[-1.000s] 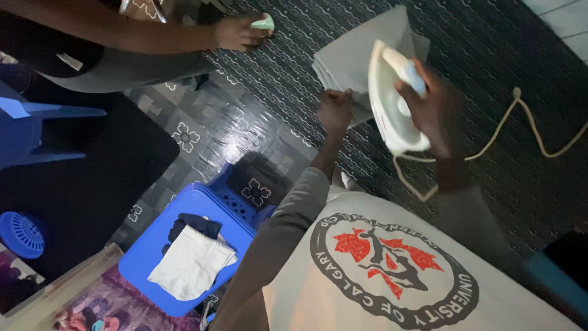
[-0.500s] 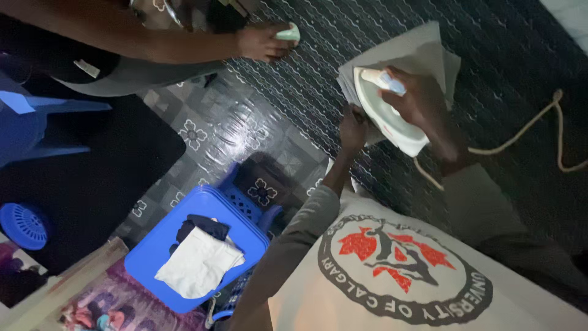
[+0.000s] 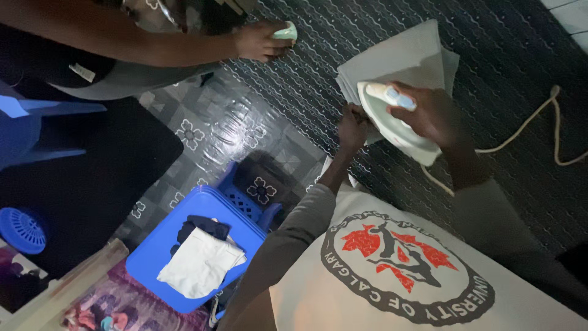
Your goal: The person irons a pair of pants on a padded surface, folds them, and then places the folded pants into an open suitcase alongside other clothing items.
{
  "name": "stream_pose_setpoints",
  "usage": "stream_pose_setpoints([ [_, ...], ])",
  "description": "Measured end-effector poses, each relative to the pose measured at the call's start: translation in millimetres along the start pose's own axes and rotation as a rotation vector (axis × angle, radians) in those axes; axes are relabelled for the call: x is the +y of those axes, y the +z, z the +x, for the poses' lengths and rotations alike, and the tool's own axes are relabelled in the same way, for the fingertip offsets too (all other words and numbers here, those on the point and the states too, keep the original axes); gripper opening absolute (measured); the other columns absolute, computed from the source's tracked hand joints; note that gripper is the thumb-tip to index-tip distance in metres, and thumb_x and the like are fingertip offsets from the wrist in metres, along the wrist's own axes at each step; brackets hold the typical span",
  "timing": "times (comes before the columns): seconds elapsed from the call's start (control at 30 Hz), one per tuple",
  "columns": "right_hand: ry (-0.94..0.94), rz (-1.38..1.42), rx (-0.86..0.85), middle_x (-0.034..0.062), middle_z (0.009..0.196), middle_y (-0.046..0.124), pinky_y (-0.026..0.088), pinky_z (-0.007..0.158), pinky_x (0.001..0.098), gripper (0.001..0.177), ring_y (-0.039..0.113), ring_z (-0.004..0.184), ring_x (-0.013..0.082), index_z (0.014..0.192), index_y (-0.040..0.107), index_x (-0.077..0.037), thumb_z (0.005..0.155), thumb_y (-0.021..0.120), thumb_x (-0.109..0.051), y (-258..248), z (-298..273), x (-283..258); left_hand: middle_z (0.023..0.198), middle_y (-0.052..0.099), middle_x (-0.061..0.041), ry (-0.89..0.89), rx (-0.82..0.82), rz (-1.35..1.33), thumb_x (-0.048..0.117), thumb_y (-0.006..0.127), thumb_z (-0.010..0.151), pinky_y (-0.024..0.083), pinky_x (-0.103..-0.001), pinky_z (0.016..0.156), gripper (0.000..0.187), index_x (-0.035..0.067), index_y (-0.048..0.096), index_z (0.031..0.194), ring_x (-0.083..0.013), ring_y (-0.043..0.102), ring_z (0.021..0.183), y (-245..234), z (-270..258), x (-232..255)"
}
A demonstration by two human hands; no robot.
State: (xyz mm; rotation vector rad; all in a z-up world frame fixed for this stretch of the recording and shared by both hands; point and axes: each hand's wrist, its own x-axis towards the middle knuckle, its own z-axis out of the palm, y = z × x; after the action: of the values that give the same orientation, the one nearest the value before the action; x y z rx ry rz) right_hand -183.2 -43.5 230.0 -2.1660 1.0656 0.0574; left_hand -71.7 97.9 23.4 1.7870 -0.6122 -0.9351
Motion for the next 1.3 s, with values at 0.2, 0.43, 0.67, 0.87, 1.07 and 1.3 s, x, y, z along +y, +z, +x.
stream_pose_setpoints([
  [0.2,0.071,0.208,0.234,0.0251,0.116,0.073,0.058,0.084,0.0416,0.062,0.075,0.097,0.0337,0.144,0.061,0.0,0.099,0.076,-0.039,9,-16,37,0.131,0.06,-0.021,0.205,0.168,0.4,0.016,0.067,0.089,0.048,-0.053,0.104,0.048,0.003,0.052,0.133,-0.0355,0.058,0.122,-12,19,90],
  [0.43,0.058,-0.042,0.379,0.0268,0.114,0.074,0.058,0.08,0.0451,0.053,0.075,0.095,0.0383,0.145,0.063,-0.001,0.103,0.076,-0.03,12,48,49,0.174,0.022,-0.012,0.448,-0.096,0.804,0.036,0.035,0.109,0.021,-0.059,0.13,0.06,0.008,0.031,0.162,-0.0291,0.017,0.163,10,49,77],
  [0.67,0.063,-0.095,0.369,0.0285,0.108,0.073,0.058,0.078,0.0463,0.056,0.075,0.089,0.0384,0.141,0.064,-0.001,0.097,0.081,-0.031,6,39,58,0.173,0.023,-0.012,0.482,-0.084,0.851,0.031,0.039,0.107,0.023,-0.06,0.129,0.061,0.007,0.03,0.163,-0.0288,0.02,0.163,10,52,74],
  [0.87,0.212,0.078,0.417,0.0245,0.111,0.074,0.059,0.08,0.045,0.042,0.075,0.095,0.0355,0.138,0.07,-0.003,0.105,0.077,-0.027,-2,53,66,0.172,0.022,-0.015,0.508,-0.103,0.818,0.028,0.046,0.102,0.023,-0.061,0.128,0.068,0.004,0.028,0.162,-0.0306,0.021,0.161,7,46,78],
  [1.07,0.288,0.132,0.352,0.023,0.111,0.073,0.058,0.077,0.0433,0.053,0.075,0.089,0.0337,0.145,0.062,-0.004,0.1,0.076,-0.027,1,-1,75,0.173,0.021,-0.013,0.508,-0.101,0.822,0.028,0.047,0.104,0.021,-0.059,0.13,0.067,0.006,0.025,0.163,-0.0283,0.019,0.162,7,49,83],
  [1.3,0.324,0.188,0.303,0.0224,0.118,0.072,0.057,0.08,0.0432,0.055,0.074,0.095,0.0333,0.147,0.061,-0.007,0.099,0.074,-0.031,0,-47,52,0.169,0.025,-0.014,0.52,-0.109,0.838,0.027,0.051,0.103,0.024,-0.058,0.127,0.065,0.006,0.029,0.16,-0.028,0.021,0.159,2,50,81],
])
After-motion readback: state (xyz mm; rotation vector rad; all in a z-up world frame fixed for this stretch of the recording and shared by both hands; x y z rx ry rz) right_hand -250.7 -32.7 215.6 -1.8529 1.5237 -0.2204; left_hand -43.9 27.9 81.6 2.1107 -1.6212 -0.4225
